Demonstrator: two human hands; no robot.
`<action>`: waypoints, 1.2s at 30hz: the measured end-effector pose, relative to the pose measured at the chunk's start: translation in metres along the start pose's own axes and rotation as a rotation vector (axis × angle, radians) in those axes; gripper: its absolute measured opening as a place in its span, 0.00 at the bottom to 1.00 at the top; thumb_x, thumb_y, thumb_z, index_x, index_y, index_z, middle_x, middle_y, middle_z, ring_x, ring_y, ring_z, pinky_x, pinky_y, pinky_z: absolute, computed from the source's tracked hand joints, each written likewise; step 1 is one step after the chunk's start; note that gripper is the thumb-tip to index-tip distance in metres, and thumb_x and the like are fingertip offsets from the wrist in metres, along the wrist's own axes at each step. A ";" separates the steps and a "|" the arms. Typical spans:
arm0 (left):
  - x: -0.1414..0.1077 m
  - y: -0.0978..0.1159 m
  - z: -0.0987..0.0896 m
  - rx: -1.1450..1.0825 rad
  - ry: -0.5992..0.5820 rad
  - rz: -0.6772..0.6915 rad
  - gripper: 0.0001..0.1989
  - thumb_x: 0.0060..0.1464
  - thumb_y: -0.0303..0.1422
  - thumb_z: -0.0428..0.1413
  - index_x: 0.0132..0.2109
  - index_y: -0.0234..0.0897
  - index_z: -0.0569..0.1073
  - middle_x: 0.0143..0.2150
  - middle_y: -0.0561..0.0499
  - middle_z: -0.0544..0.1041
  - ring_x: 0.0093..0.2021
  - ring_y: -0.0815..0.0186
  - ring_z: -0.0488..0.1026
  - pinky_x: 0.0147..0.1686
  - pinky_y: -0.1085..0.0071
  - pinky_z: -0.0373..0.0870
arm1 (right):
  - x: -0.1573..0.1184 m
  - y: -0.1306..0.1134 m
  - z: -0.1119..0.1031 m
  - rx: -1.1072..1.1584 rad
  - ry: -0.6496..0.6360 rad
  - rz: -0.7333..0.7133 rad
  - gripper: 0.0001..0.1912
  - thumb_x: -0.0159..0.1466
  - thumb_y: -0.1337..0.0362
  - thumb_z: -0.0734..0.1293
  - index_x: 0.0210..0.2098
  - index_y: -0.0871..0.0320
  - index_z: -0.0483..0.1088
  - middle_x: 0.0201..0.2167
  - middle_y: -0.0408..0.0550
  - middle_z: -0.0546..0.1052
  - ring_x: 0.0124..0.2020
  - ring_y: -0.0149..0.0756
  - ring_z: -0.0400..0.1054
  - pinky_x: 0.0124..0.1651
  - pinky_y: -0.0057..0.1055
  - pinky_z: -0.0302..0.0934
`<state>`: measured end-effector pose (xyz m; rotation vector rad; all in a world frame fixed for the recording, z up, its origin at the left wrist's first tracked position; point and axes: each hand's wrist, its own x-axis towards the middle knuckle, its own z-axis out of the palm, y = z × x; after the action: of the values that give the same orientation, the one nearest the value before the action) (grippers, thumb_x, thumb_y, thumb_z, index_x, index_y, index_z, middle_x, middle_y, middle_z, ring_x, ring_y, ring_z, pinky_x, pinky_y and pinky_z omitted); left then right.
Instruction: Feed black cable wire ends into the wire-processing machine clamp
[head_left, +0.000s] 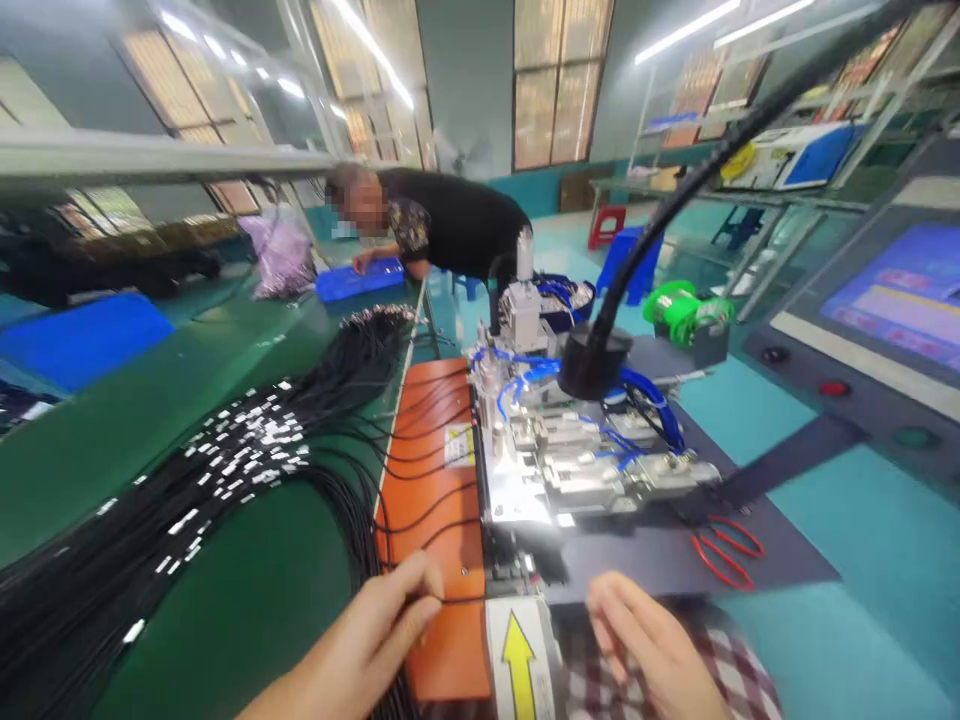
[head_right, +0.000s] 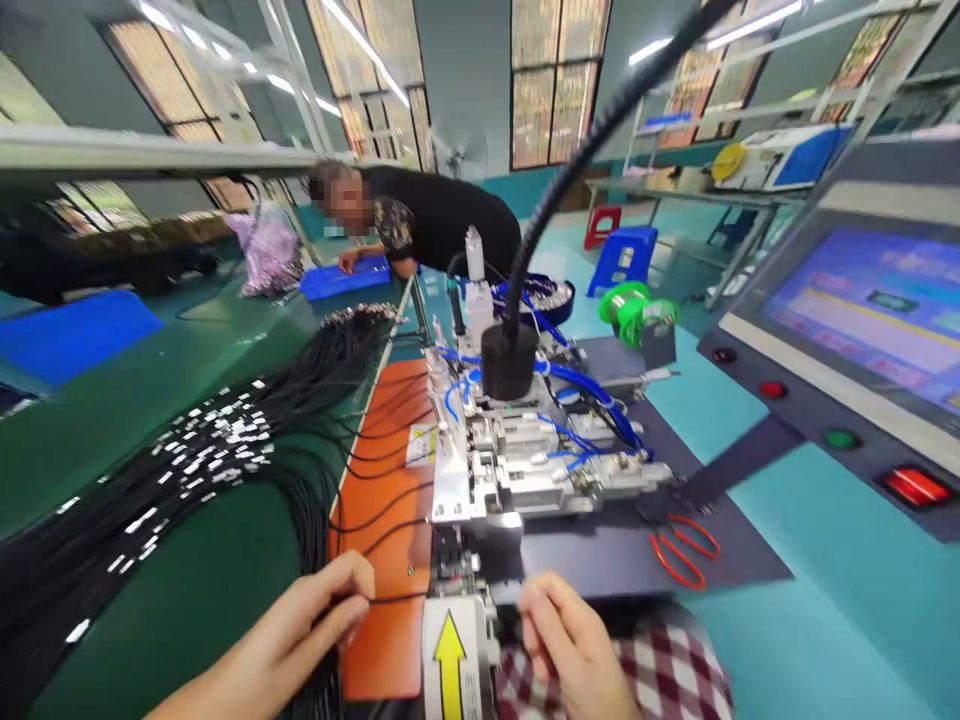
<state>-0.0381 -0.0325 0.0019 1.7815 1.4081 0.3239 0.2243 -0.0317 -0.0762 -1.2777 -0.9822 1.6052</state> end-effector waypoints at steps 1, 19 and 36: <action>0.001 0.002 0.002 -0.028 0.000 -0.021 0.12 0.64 0.39 0.38 0.36 0.39 0.61 0.28 0.56 0.59 0.29 0.69 0.58 0.30 0.75 0.57 | -0.003 -0.003 0.004 -0.007 -0.031 -0.014 0.22 0.59 0.43 0.61 0.27 0.57 0.67 0.19 0.39 0.62 0.18 0.26 0.53 0.22 0.24 0.50; 0.035 0.037 0.042 0.109 -0.040 0.217 0.07 0.61 0.33 0.44 0.42 0.40 0.66 0.38 0.51 0.70 0.38 0.63 0.66 0.38 0.69 0.62 | -0.010 -0.015 0.024 -0.109 -0.112 -0.123 0.11 0.65 0.57 0.60 0.33 0.58 0.66 0.22 0.38 0.65 0.22 0.27 0.58 0.27 0.25 0.55; 0.052 0.030 0.057 -0.554 -0.112 -0.062 0.10 0.61 0.38 0.47 0.36 0.38 0.68 0.26 0.57 0.67 0.17 0.77 0.55 0.14 0.80 0.49 | 0.007 -0.014 0.032 0.157 -0.092 -0.050 0.13 0.60 0.54 0.66 0.30 0.58 0.65 0.18 0.35 0.63 0.17 0.24 0.53 0.22 0.23 0.49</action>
<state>0.0365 -0.0121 -0.0262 1.2796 1.1502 0.5155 0.1943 -0.0228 -0.0603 -1.0739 -0.9164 1.6799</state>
